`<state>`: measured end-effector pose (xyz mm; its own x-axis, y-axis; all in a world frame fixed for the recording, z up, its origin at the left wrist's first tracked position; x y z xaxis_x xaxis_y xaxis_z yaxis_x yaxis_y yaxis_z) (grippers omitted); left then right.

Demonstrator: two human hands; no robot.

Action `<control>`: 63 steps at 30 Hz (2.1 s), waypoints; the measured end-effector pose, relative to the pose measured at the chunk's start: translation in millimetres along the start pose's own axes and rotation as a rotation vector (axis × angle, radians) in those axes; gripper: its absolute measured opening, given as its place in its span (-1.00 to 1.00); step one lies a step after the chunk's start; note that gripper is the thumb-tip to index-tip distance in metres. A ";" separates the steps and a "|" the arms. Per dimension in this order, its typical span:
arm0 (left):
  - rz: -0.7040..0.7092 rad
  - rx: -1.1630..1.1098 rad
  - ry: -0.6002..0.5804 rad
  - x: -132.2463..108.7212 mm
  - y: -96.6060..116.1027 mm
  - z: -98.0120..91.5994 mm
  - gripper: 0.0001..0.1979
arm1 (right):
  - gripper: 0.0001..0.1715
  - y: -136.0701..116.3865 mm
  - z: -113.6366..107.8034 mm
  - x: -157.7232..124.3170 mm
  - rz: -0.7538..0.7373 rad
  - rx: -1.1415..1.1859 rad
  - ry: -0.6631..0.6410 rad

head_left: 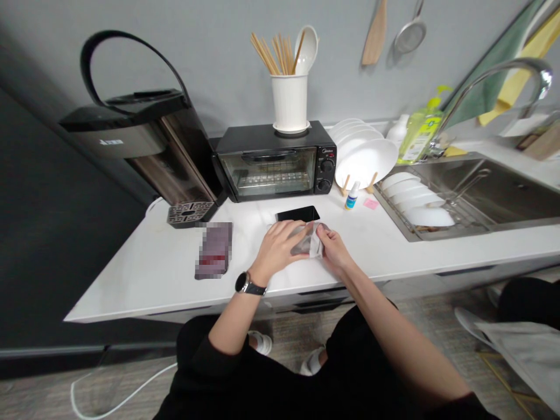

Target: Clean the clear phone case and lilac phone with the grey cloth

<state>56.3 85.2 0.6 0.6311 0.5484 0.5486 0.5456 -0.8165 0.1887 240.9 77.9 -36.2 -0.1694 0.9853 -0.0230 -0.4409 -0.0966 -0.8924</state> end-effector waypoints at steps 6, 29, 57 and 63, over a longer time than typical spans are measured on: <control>-0.126 0.046 0.076 -1.1 -3.4 -2.2 -0.07 | -0.38 -3.2 1.9 -15.0 -0.062 0.010 -0.051; 0.003 -0.123 0.015 1.8 -4.2 -2.7 -0.18 | -0.58 10.5 7.7 -6.0 -0.257 -0.155 0.078; -0.538 -0.671 0.160 -43.3 40.9 21.5 -0.70 | -0.39 12.3 19.6 -55.5 -1.001 -1.402 -0.107; -0.595 -0.796 0.182 -42.9 36.0 22.1 -0.67 | -0.44 -8.3 0.5 -42.3 -0.988 -1.571 -0.194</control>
<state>61.1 36.2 -34.1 0.2464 0.9242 0.2919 0.1753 -0.3387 0.9244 251.3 37.0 -27.6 -0.5270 0.5578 0.6412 0.6649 0.7406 -0.0977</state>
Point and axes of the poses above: each hand's wrist, its own x-axis towards the middle knuckle, its own z-axis out of the palm, y = z × x, the point moved 1 cm from there along x, towards the middle knuckle, and after that the axes turned 6 degrees about -x, right-handed, at the moved point
